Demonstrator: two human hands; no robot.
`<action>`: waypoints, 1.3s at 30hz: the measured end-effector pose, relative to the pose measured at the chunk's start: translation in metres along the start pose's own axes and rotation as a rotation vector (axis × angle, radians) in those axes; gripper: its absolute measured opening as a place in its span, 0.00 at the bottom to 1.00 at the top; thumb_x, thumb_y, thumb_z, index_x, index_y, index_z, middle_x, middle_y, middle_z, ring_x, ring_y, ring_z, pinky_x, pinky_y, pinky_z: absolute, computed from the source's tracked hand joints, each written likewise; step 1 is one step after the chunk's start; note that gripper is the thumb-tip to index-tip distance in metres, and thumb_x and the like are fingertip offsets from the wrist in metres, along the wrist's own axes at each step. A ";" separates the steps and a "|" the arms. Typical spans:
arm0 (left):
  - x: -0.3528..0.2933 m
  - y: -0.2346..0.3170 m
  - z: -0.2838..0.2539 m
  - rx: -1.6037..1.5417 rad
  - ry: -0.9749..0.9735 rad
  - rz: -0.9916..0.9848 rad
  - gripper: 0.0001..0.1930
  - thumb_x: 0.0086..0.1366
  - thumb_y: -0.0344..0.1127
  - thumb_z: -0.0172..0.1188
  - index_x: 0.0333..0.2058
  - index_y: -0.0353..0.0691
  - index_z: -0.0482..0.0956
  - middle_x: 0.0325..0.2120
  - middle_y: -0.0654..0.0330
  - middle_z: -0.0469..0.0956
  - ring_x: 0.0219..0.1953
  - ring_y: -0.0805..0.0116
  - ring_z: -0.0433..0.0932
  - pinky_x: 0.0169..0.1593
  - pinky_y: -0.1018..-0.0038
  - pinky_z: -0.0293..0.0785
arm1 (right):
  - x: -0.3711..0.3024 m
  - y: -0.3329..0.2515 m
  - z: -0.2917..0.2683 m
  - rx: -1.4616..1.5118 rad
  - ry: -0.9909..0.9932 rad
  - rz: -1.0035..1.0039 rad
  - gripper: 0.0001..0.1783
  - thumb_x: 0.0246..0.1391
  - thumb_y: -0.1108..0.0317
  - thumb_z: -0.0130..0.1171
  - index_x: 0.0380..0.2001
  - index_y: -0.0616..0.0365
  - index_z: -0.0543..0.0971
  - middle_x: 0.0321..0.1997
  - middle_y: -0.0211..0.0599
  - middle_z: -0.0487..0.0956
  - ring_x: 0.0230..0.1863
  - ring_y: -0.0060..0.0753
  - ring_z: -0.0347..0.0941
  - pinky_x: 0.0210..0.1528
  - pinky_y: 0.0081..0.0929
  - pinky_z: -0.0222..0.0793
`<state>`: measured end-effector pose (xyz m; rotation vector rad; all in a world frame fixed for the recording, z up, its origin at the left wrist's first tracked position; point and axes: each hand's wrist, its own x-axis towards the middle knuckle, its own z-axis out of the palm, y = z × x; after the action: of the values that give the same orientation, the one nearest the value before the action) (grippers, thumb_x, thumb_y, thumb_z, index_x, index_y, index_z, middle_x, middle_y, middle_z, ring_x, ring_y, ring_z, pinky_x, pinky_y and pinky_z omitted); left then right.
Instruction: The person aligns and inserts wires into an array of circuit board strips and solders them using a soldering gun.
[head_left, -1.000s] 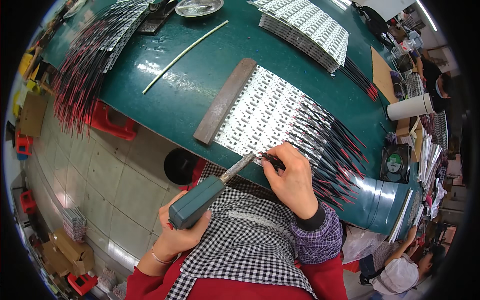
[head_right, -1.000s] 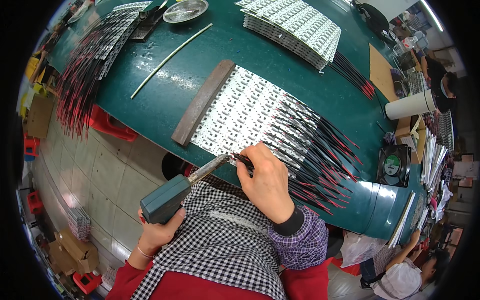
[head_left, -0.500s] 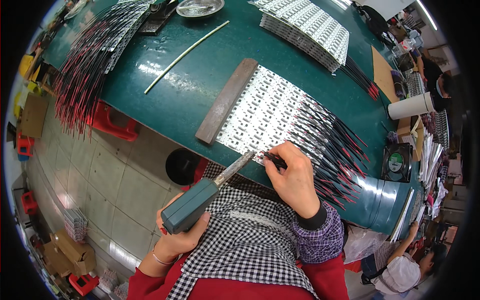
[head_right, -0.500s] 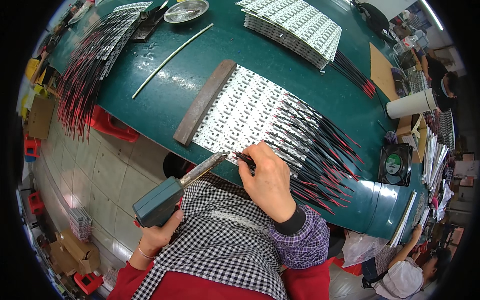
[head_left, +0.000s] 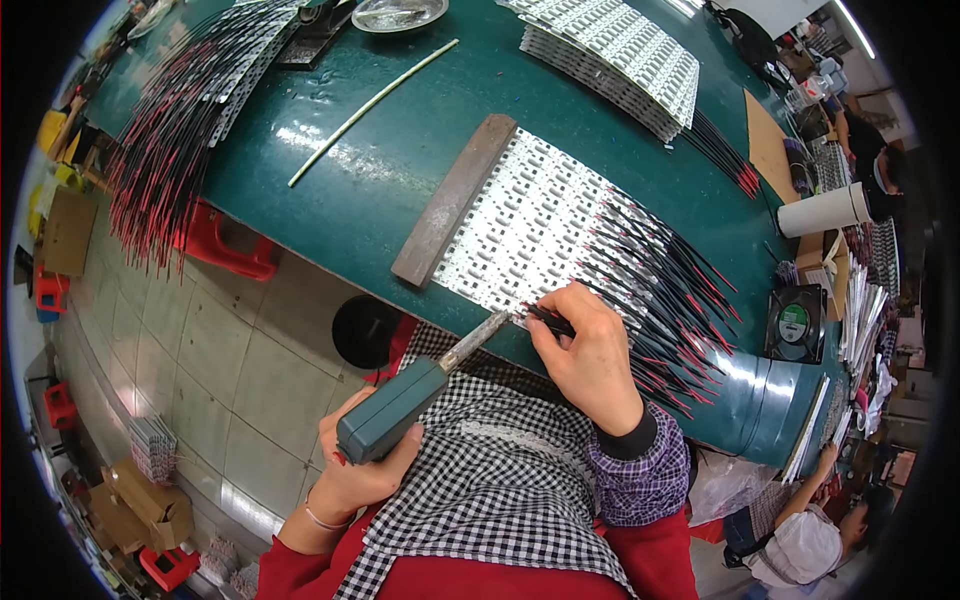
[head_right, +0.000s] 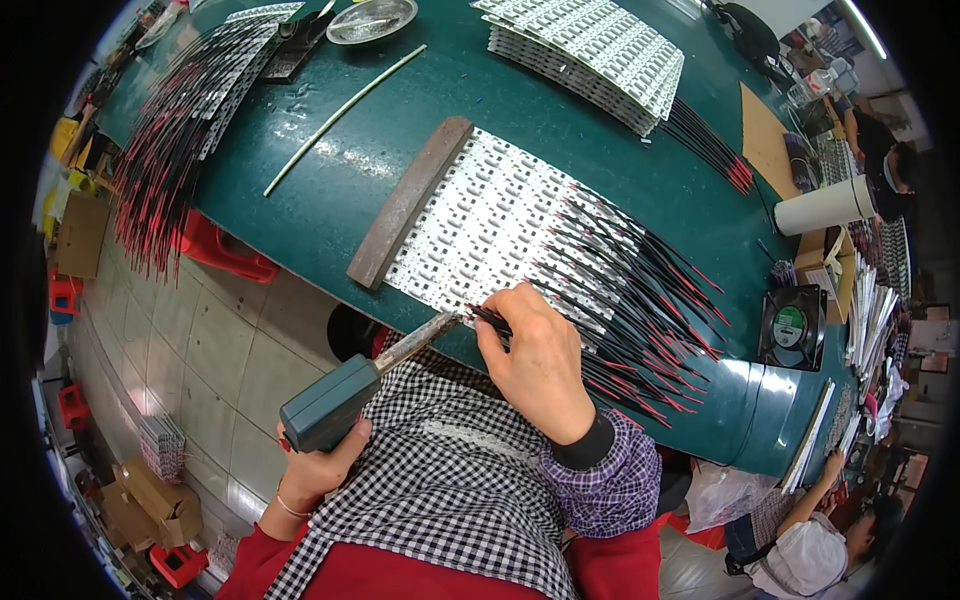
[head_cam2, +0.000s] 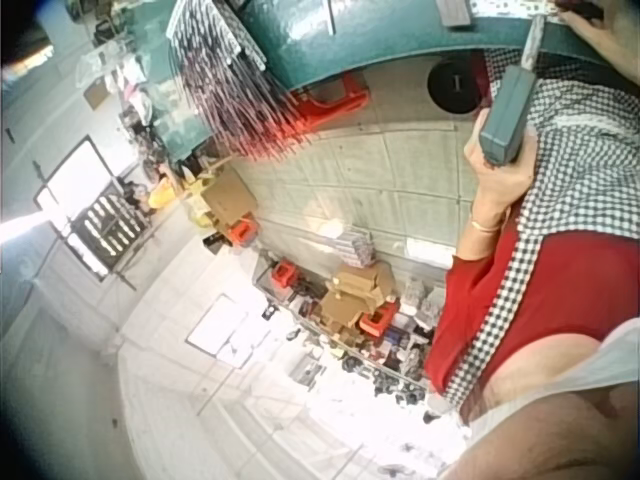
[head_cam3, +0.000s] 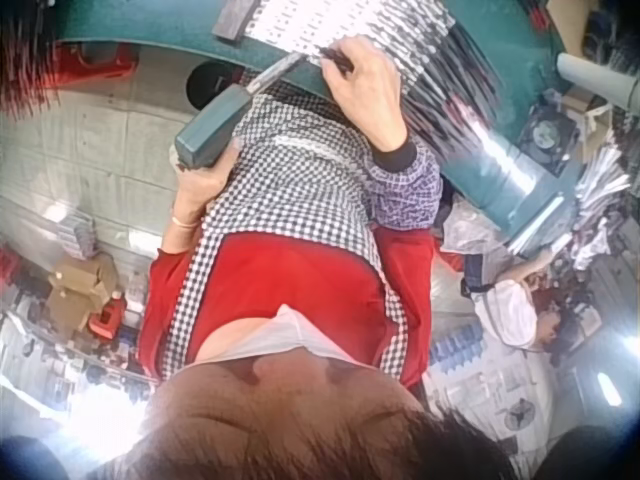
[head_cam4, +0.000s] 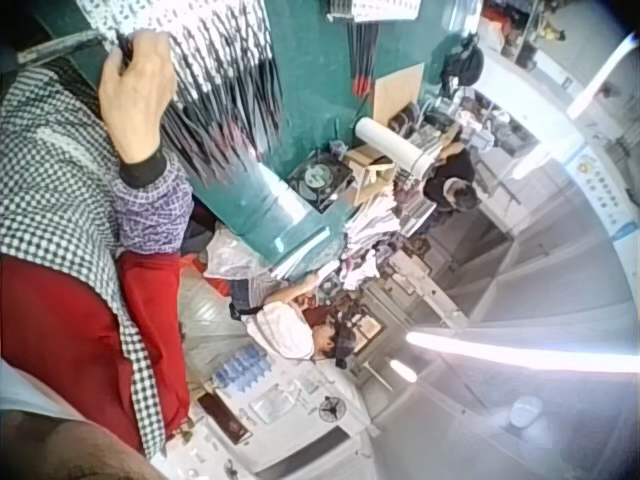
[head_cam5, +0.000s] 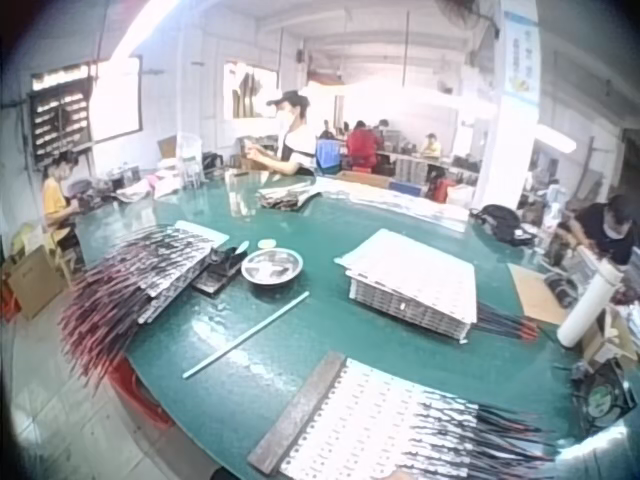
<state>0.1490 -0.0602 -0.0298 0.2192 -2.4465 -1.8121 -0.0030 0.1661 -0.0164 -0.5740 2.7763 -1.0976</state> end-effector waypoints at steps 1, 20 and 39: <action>0.000 0.000 0.000 -0.001 -0.001 0.002 0.12 0.53 0.21 0.69 0.38 0.28 0.83 0.32 0.55 0.82 0.30 0.66 0.81 0.34 0.75 0.77 | 0.000 0.000 -0.001 -0.001 0.002 0.000 0.06 0.54 0.73 0.67 0.34 0.62 0.80 0.34 0.45 0.79 0.31 0.51 0.78 0.33 0.41 0.73; 0.000 -0.004 0.001 -0.049 0.080 -0.027 0.18 0.56 0.23 0.71 0.47 0.30 0.83 0.39 0.56 0.85 0.37 0.69 0.83 0.43 0.75 0.79 | 0.007 0.004 -0.008 0.062 0.075 -0.042 0.07 0.58 0.79 0.63 0.40 0.66 0.79 0.37 0.50 0.78 0.36 0.54 0.78 0.39 0.41 0.73; 0.022 0.000 0.009 0.022 0.030 0.040 0.13 0.52 0.22 0.70 0.38 0.28 0.84 0.32 0.53 0.82 0.29 0.65 0.81 0.33 0.74 0.77 | 0.012 0.006 -0.001 0.043 0.075 0.012 0.08 0.52 0.77 0.68 0.34 0.64 0.79 0.32 0.45 0.79 0.25 0.45 0.77 0.29 0.39 0.71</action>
<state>0.1260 -0.0556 -0.0324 0.1954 -2.4338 -1.7541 -0.0157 0.1663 -0.0188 -0.5215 2.8076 -1.1975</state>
